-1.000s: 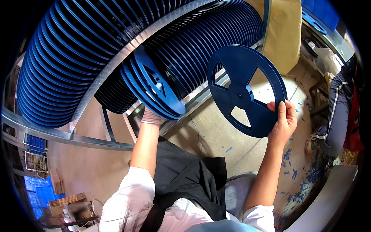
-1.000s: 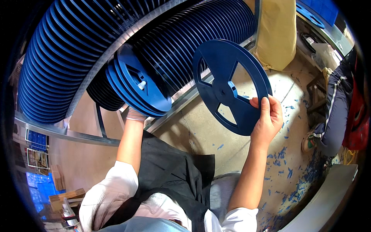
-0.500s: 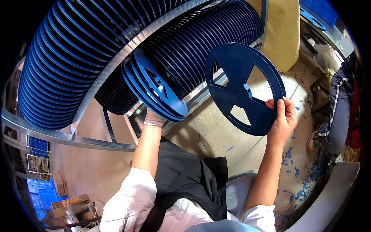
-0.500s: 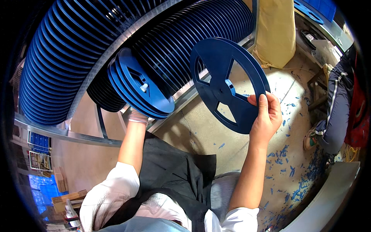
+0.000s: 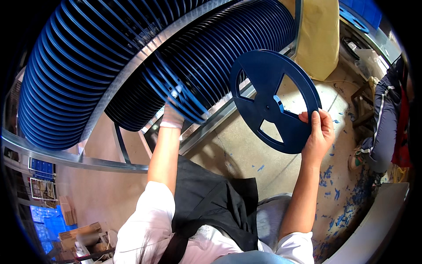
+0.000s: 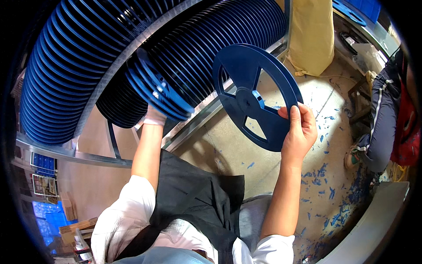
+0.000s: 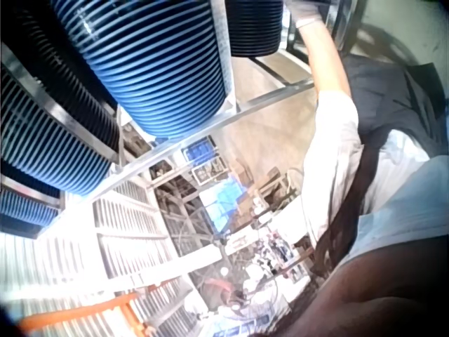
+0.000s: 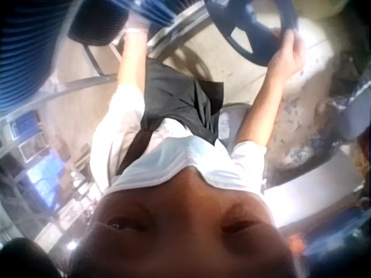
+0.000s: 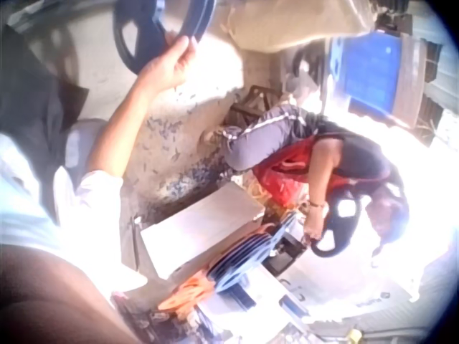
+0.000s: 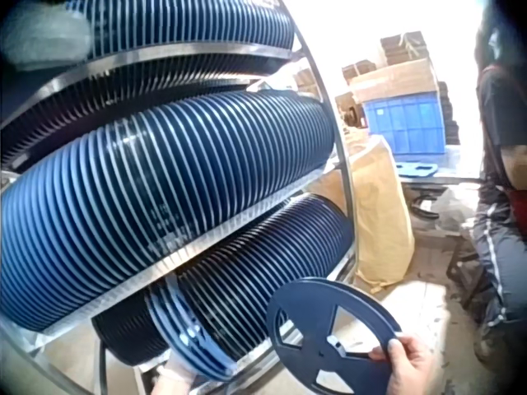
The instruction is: The person repeatedly picks up blue circular plastic parts from a metal rack and stacks them into a pile. The person handles the parts one by one, aligning them carefully before placing them on the growing stack in their hands.
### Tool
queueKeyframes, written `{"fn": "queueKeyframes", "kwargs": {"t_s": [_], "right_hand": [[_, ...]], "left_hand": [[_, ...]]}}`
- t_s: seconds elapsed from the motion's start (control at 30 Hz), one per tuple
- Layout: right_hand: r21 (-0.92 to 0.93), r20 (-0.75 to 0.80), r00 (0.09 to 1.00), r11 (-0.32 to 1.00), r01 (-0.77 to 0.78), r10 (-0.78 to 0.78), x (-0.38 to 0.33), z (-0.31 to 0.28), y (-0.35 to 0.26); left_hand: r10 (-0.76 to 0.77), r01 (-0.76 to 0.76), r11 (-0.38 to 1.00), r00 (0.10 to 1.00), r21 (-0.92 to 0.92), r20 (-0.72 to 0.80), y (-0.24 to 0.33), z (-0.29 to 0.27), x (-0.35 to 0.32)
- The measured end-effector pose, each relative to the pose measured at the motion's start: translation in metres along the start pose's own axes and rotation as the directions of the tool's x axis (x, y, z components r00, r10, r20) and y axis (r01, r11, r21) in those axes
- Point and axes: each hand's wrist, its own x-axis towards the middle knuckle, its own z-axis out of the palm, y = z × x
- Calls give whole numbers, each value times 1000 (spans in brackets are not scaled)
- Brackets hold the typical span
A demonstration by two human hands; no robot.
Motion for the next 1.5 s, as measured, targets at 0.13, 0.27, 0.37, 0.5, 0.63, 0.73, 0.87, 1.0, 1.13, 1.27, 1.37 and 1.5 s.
{"fn": "queueKeyframes", "kwargs": {"t_s": [0.13, 0.27, 0.37, 0.5, 0.63, 0.73, 0.87, 1.0, 1.13, 1.27, 1.37, 1.5], "right_hand": [[-11, 8, 1000, 1000, 13, -13, -2, -2, 5], [-41, -31, 999, 999, -12, 11, 2, -5, 5], [-40, -20, 1000, 999, -9, 8, 1, -1, 11], [-49, 0, 1000, 999, -1, 1, 4, -2, 17], [-19, -10, 1000, 1000, -16, 16, 5, -2, 16], [-26, -2, 1000, 1000, -4, 4, 5, -2, 14], [-37, 7, 1000, 999, 15, -15, 6, -2, 13], [-43, -1, 1000, 999, 17, -17, 4, -1, 12], [-26, 2, 1000, 1000, -2, 2, 5, -2, 13], [-40, -4, 1000, 999, 8, -8, 5, 0, 10], [-45, -8, 1000, 999, 7, -7, 5, -4, 12], [-47, -1, 1000, 999, 13, -13, 7, -2, 10]], "left_hand": [[-301, 209, 941, 879, -267, -370, 7, 9, 28], [-433, 310, 857, 866, -412, -248, 33, 57, -8], [-386, 300, 906, 873, -298, -297, 32, 45, -37], [-386, 290, 915, 829, -281, -404, 42, 65, -64], [-454, 297, 868, 798, -398, -395, 46, 72, -74], [-420, 269, 882, 819, -386, -390, 38, 63, -72], [-335, 231, 923, 876, -308, -347, 35, 54, -68], [-335, 252, 939, 824, -233, -457, 48, 66, -61], [-299, 260, 954, 811, -148, -502, 54, 66, -55], [-321, 273, 947, 818, -168, -478, 51, 64, -49], [-371, 307, 926, 843, -219, -390, 46, 60, -34], [-359, 289, 920, 893, -266, -272, 40, 55, -8]]}}
